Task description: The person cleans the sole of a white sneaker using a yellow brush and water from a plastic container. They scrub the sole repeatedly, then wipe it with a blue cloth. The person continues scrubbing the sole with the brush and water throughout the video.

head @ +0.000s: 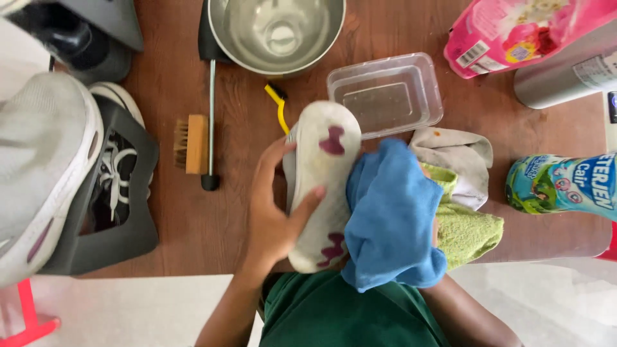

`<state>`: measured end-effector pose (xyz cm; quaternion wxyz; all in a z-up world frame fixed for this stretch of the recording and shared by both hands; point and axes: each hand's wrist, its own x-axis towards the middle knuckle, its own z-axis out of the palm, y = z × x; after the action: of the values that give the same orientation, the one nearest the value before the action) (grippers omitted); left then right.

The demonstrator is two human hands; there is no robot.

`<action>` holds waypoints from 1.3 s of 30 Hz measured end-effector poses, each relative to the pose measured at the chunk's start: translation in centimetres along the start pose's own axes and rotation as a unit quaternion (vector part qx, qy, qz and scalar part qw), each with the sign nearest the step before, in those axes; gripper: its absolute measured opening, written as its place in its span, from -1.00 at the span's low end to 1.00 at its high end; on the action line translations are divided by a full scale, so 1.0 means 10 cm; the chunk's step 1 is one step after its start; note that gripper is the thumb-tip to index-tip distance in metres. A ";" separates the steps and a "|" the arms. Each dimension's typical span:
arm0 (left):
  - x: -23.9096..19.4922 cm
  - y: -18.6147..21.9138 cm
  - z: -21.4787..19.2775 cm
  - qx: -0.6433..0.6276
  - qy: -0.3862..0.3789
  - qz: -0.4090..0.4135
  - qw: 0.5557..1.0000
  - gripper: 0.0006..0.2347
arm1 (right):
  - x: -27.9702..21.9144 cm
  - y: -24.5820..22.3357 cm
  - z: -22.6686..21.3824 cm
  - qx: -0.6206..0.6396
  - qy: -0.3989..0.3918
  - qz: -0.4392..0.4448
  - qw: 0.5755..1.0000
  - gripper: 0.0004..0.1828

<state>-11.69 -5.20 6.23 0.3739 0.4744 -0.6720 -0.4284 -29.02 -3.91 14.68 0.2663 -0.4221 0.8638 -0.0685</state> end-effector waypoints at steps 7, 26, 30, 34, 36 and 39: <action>-0.27 0.18 0.07 -0.032 0.051 0.141 0.988 -0.55 | 0.00 0.00 -0.21 0.101 0.086 -0.189 0.973 -0.60; -0.59 -0.11 -0.04 -0.056 0.005 0.271 0.961 -0.58 | -0.16 0.70 0.49 0.284 0.199 -0.463 0.815 -0.25; -0.57 -0.14 -0.07 -0.042 0.013 0.251 0.967 -0.55 | -0.07 0.70 0.53 0.282 0.186 -0.475 0.813 -0.09; -0.52 -0.13 -0.06 -0.074 -0.024 0.258 0.963 -0.56 | -0.07 0.70 0.54 0.312 0.185 -0.466 0.807 -0.23; -0.54 -0.10 -0.05 -0.057 -0.017 0.268 0.962 -0.56 | -0.06 0.48 0.55 0.345 0.190 -0.451 0.801 -0.53; -0.52 -0.08 0.01 -0.047 0.005 0.248 0.968 -0.58 | 0.00 0.02 0.41 -0.102 0.419 0.103 0.896 -0.56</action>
<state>-10.17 -0.37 4.94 0.4935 0.2773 -0.7458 -0.3512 -27.06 -3.36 11.12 -0.1589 -0.2879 0.9364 -0.1226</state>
